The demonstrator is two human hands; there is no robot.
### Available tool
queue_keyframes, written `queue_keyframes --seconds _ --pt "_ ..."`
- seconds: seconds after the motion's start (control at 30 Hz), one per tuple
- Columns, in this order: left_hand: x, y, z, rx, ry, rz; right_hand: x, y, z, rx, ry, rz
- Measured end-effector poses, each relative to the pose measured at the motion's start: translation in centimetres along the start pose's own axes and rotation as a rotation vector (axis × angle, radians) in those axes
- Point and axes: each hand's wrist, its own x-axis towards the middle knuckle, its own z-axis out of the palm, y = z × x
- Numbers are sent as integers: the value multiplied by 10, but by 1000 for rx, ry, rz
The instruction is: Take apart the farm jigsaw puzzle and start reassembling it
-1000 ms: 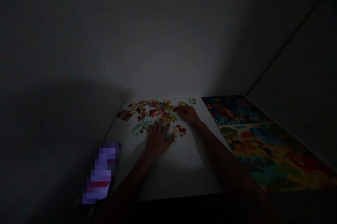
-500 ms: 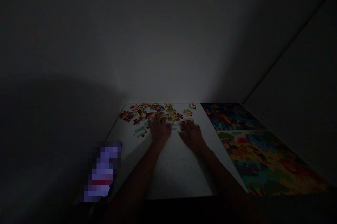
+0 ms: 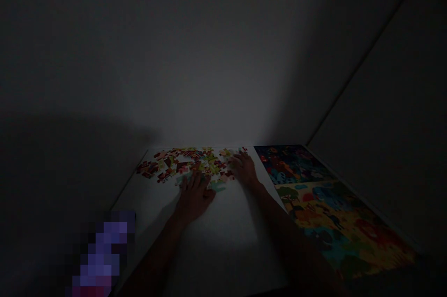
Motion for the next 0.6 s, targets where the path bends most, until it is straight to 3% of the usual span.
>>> queue_keyframes --seconds 0.07,0.13,0.27,0.33,0.4,0.5,0.6 --pt "2 -4 0 -31 -15 89 17 17 -6 -40 6 111" --pt "3 -6 1 -18 -10 72 27 27 -8 -78 -30 142" --pt "8 -5 3 82 70 -205 18 23 -10 -157 -73 169" --pt "11 -6 2 93 114 -349 2 16 -12 -171 -56 215" --pt "13 -7 -1 71 157 -409 -22 10 -16 -188 -50 245" --pt "11 -7 -11 31 201 -365 -70 2 -18 -190 -44 236" --pt "-3 5 -16 2 195 -229 -124 -13 -15 -132 -2 166"
